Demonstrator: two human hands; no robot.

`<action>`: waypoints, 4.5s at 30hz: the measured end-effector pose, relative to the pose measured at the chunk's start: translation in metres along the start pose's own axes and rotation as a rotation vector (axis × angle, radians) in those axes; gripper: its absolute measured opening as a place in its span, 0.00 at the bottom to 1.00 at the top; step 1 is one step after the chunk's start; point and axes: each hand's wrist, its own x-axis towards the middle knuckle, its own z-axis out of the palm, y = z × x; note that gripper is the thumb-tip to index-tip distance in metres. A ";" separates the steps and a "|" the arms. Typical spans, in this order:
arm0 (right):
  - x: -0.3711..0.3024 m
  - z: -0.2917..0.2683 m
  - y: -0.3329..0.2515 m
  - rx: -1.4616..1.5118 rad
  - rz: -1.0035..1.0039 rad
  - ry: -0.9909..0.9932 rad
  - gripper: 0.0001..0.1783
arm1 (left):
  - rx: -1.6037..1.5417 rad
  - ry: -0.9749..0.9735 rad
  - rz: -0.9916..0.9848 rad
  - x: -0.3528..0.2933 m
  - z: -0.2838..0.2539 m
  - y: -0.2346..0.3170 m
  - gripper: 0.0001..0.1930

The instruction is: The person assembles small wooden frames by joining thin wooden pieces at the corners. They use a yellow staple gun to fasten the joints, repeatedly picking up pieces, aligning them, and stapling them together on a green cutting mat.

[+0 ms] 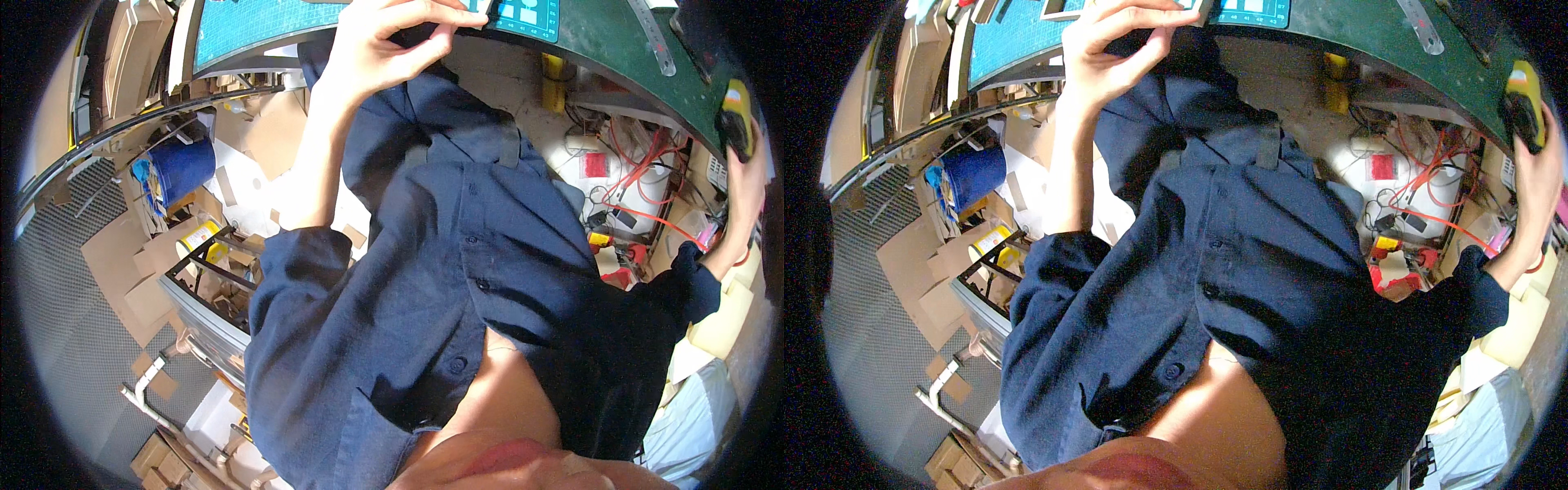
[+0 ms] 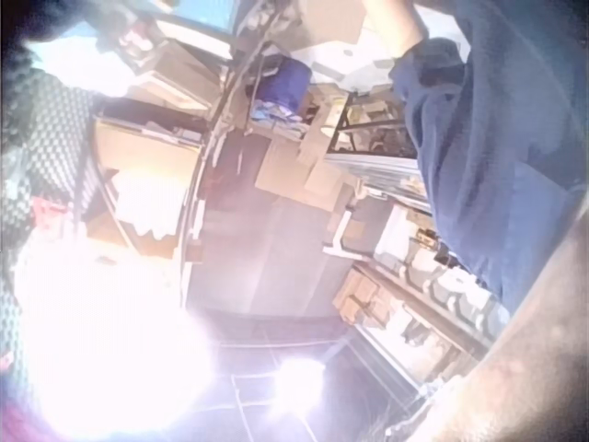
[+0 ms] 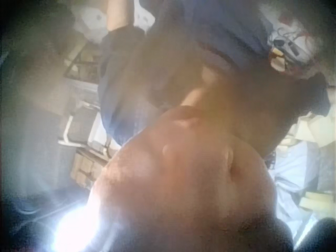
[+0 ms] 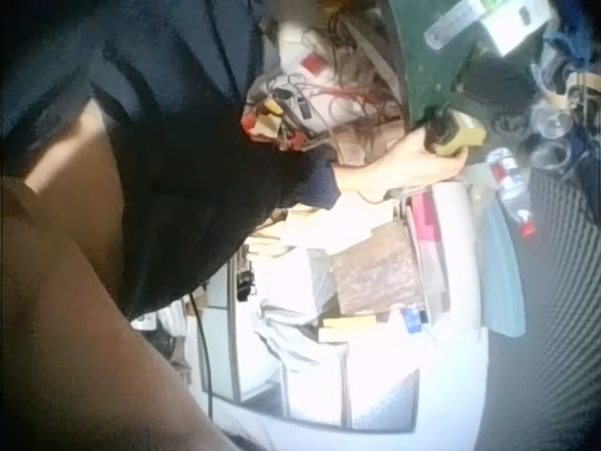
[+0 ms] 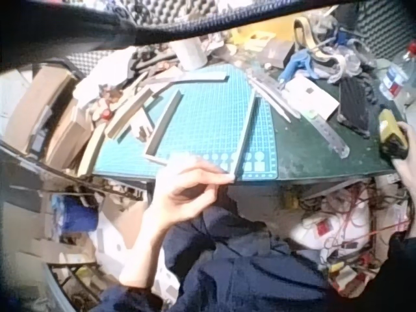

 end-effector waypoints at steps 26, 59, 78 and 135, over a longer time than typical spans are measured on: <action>-0.054 0.080 -0.266 1.147 -0.252 -0.387 0.18 | -0.010 -0.064 -0.090 0.006 -0.008 0.012 0.13; -0.050 0.066 -0.289 1.263 0.052 -0.446 0.16 | -0.010 -0.070 -0.059 0.006 -0.008 0.008 0.15; -0.053 0.075 -0.284 1.149 -0.098 -0.364 0.16 | -0.037 -0.040 -0.062 0.006 -0.007 0.009 0.15; -0.059 0.110 -0.264 0.993 -0.555 -0.170 0.39 | -0.256 0.095 -0.155 -0.019 0.008 -0.006 0.15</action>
